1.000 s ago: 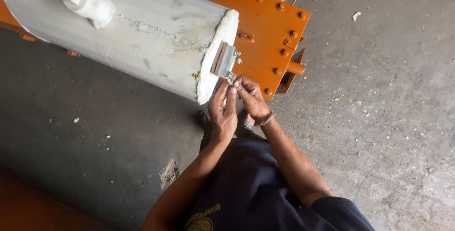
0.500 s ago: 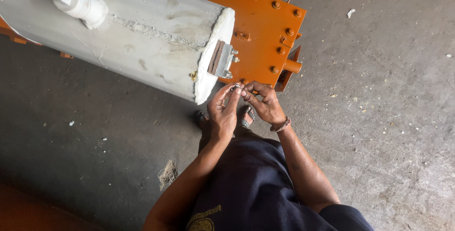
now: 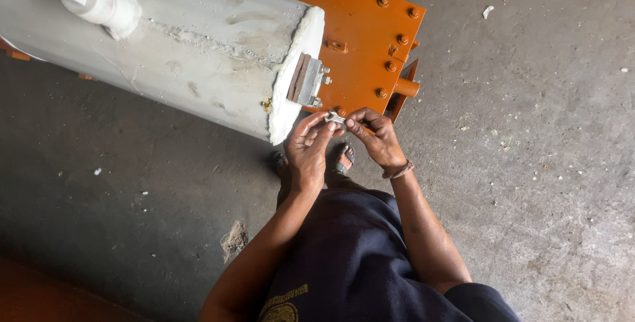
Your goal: The person kneels on the floor beside an orange industrial machine and uses a spanner to tighten bolts on a metal bracket mounted to a white cylindrical housing. They thread bolts by hand, then turn the spanner repeatedly on the fasteners, working around the bracket.
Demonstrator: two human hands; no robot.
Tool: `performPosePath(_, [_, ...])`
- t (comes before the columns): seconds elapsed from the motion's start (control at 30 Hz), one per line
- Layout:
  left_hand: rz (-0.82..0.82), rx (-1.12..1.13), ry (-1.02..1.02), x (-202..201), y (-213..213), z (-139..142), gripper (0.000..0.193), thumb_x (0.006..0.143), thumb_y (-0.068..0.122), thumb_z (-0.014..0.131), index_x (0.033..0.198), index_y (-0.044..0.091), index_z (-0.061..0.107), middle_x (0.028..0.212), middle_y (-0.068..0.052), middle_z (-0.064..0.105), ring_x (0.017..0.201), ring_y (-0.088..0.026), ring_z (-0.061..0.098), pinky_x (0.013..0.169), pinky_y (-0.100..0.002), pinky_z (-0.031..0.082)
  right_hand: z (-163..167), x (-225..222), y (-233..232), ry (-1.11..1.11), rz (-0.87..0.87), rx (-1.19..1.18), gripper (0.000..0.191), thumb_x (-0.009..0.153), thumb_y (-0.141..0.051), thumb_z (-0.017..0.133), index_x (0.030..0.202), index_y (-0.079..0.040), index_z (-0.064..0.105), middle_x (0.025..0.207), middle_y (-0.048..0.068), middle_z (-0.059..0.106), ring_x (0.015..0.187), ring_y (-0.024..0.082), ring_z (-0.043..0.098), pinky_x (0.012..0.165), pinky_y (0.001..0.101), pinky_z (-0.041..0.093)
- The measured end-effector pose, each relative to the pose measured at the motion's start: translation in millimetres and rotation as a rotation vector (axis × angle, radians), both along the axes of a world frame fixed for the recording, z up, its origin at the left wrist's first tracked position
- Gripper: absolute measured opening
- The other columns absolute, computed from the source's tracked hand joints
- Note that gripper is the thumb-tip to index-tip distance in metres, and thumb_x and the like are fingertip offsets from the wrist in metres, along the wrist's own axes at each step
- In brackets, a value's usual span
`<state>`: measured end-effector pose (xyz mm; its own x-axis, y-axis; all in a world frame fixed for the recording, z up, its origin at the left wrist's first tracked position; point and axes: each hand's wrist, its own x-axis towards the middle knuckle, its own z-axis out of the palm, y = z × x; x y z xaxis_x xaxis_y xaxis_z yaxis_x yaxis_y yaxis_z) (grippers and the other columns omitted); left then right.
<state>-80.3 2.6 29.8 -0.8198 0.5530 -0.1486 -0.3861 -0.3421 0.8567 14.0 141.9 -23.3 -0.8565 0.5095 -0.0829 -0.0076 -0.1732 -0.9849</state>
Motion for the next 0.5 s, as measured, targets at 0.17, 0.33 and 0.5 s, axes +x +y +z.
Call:
performPosePath(0.17, [0.032,0.004,-0.018,1,6,6,0.023,0.099,-0.003,0.067,0.121,-0.007,0.065,0.111,-0.015,0.071,0.096,-0.021,0.072,0.088,-0.035,0.062,11,-17,0,-0.005,-0.044,0.137,0.020,0.097,-0.028,0.072,0.099,-0.007,0.072,0.090,0.001,0.076,0.088,0.011,0.072,0.080,0.0279,0.057])
performPosePath(0.33, [0.072,-0.021,-0.060,-3,14,9,0.019,0.101,0.005,0.067,0.118,-0.004,0.068,0.105,-0.014,0.073,0.093,-0.021,0.073,0.085,-0.036,0.063,21,-29,22,-0.054,-0.109,0.679,0.021,0.091,-0.034,0.077,0.094,-0.013,0.078,0.087,-0.001,0.074,0.092,0.017,0.063,0.101,0.0393,0.035])
performPosePath(0.5, [0.099,0.003,-0.058,-1,17,14,0.019,0.104,0.012,0.066,0.114,-0.003,0.072,0.104,-0.013,0.075,0.093,-0.021,0.073,0.085,-0.037,0.063,39,-42,52,-0.032,0.062,0.882,0.022,0.092,-0.039,0.077,0.093,-0.018,0.077,0.090,-0.004,0.075,0.096,0.012,0.069,0.114,0.0487,0.026])
